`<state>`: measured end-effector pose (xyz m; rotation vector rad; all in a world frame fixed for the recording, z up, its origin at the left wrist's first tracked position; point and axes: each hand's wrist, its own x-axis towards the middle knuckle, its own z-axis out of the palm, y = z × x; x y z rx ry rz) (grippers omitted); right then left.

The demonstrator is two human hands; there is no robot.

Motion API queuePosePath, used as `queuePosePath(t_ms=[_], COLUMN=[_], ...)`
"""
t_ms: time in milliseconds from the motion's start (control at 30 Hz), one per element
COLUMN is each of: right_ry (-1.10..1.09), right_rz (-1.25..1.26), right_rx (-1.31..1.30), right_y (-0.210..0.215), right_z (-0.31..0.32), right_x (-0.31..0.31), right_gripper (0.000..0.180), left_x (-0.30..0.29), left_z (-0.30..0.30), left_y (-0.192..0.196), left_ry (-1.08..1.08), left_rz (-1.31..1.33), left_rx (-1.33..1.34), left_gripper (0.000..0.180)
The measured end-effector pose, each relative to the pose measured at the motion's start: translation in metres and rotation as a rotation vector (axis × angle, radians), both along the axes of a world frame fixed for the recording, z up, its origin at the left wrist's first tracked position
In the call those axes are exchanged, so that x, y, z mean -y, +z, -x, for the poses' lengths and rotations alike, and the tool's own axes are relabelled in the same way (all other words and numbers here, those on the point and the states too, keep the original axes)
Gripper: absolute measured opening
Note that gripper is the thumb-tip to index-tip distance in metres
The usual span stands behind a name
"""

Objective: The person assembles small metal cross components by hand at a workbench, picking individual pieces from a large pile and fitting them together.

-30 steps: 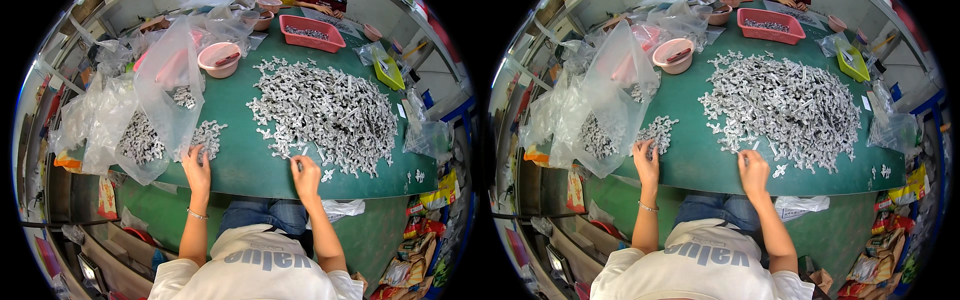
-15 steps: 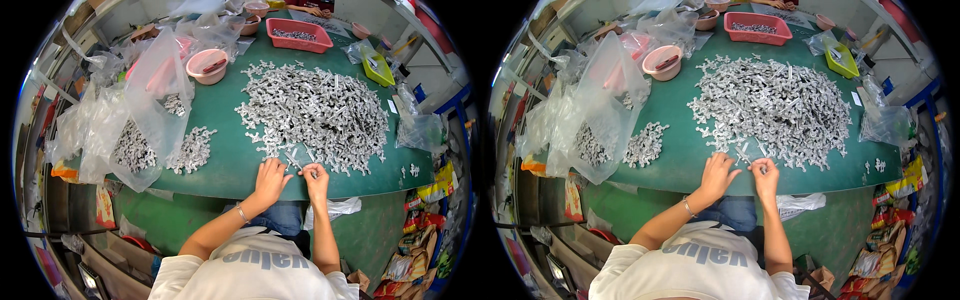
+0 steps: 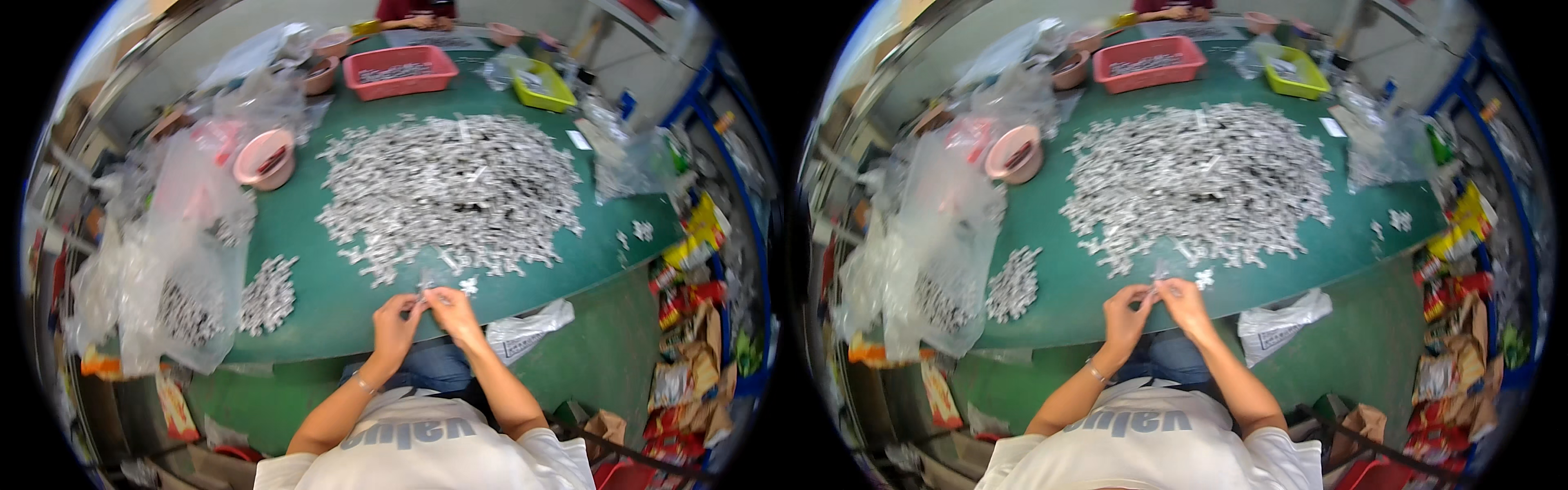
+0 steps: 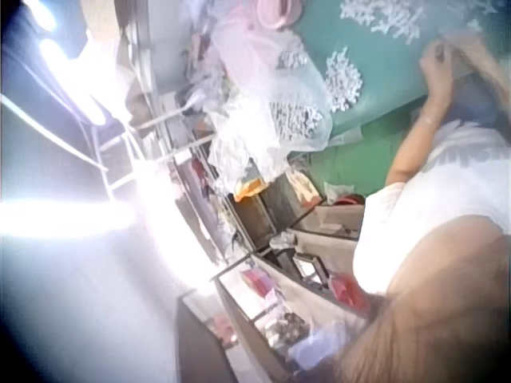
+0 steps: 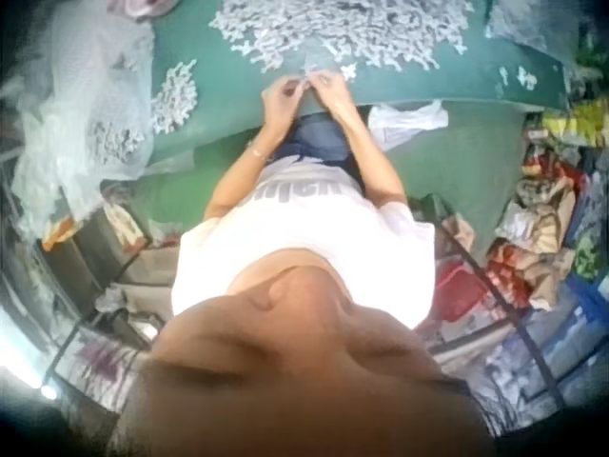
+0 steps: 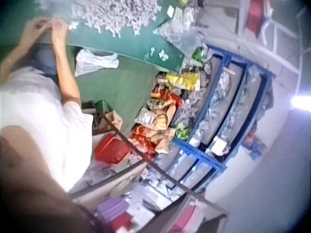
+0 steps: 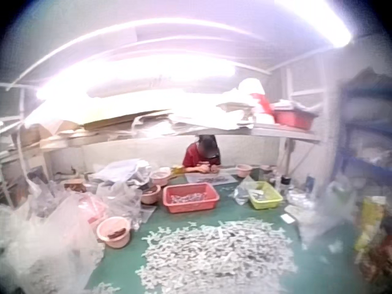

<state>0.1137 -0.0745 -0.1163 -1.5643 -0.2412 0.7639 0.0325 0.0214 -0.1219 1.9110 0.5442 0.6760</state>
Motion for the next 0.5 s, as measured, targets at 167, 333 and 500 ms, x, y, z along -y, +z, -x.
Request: queuePosePath(t_ms=[167, 333, 500], right_ry=[0.053, 0.069, 0.121], right_rz=[-0.068, -0.071, -0.136], right_rx=[-0.1, -0.009, -0.352], right_y=[-0.016, -0.01, -0.001], right_z=[0.001, -0.001, -0.01], right_x=[0.001, 0.009, 0.023], right_gripper=[0.02, 0.019, 0.017], left_x=[0.008, 0.019, 0.022], left_z=[0.009, 0.012, 0.011], left_y=[0.003, 0.012, 0.026], left_ry=[-0.049, -0.092, -0.157], left_rz=[-0.235, -0.325, -0.397], left_rx=[0.067, 0.062, 0.105], left_gripper=[0.017, 0.02, 0.021])
